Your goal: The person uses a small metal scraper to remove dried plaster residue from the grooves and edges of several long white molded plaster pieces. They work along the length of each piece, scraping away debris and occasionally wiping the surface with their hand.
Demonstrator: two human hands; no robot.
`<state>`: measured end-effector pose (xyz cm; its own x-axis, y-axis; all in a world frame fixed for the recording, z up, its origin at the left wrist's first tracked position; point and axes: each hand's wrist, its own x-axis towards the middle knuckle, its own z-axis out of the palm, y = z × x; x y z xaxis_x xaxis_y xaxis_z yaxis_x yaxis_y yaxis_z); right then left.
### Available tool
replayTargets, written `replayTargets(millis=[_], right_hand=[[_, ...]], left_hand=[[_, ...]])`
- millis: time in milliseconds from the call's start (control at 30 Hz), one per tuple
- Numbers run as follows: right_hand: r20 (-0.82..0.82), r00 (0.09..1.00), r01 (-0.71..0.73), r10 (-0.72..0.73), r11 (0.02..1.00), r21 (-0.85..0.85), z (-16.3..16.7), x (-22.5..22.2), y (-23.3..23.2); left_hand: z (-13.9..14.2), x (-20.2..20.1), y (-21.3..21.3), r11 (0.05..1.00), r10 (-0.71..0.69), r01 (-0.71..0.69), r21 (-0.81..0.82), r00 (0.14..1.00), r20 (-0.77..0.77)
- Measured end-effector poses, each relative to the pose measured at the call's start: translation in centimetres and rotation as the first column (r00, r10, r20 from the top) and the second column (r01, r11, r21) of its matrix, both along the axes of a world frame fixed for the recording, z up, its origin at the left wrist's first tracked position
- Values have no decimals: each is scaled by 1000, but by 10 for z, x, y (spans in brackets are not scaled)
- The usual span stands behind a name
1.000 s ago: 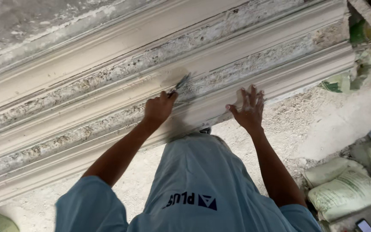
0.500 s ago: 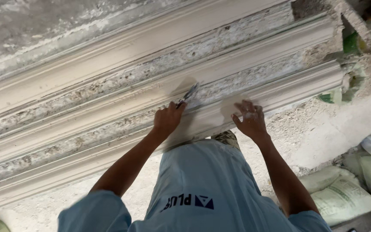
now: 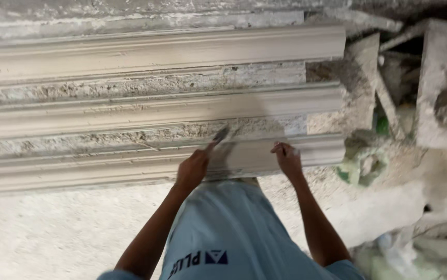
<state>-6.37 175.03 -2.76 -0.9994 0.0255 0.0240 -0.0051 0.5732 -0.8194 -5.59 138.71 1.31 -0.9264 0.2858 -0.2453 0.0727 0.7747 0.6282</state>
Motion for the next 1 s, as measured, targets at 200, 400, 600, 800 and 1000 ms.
replayTargets(millis=[200, 400, 600, 800, 1000], right_hand=[[274, 922, -288, 273, 957, 15, 5, -39, -42], [253, 875, -374, 414, 908, -191, 43, -70, -119], [154, 859, -491, 489, 871, -27, 27, -34, -230], [156, 666, -730, 730, 680, -67, 16, 35, -446], [164, 393, -884, 905, 421, -202, 34, 107, -660]], left_hand=[[23, 100, -40, 774, 633, -634, 5, 773, 29], [29, 147, -80, 539, 842, -785, 305, 518, -154], [1, 195, -157, 395, 917, -849, 351, 387, -96], [-31, 291, -294, 254, 966, -869, 424, 208, -152], [-6, 384, -461, -273, 952, -882, 384, -191, 237]])
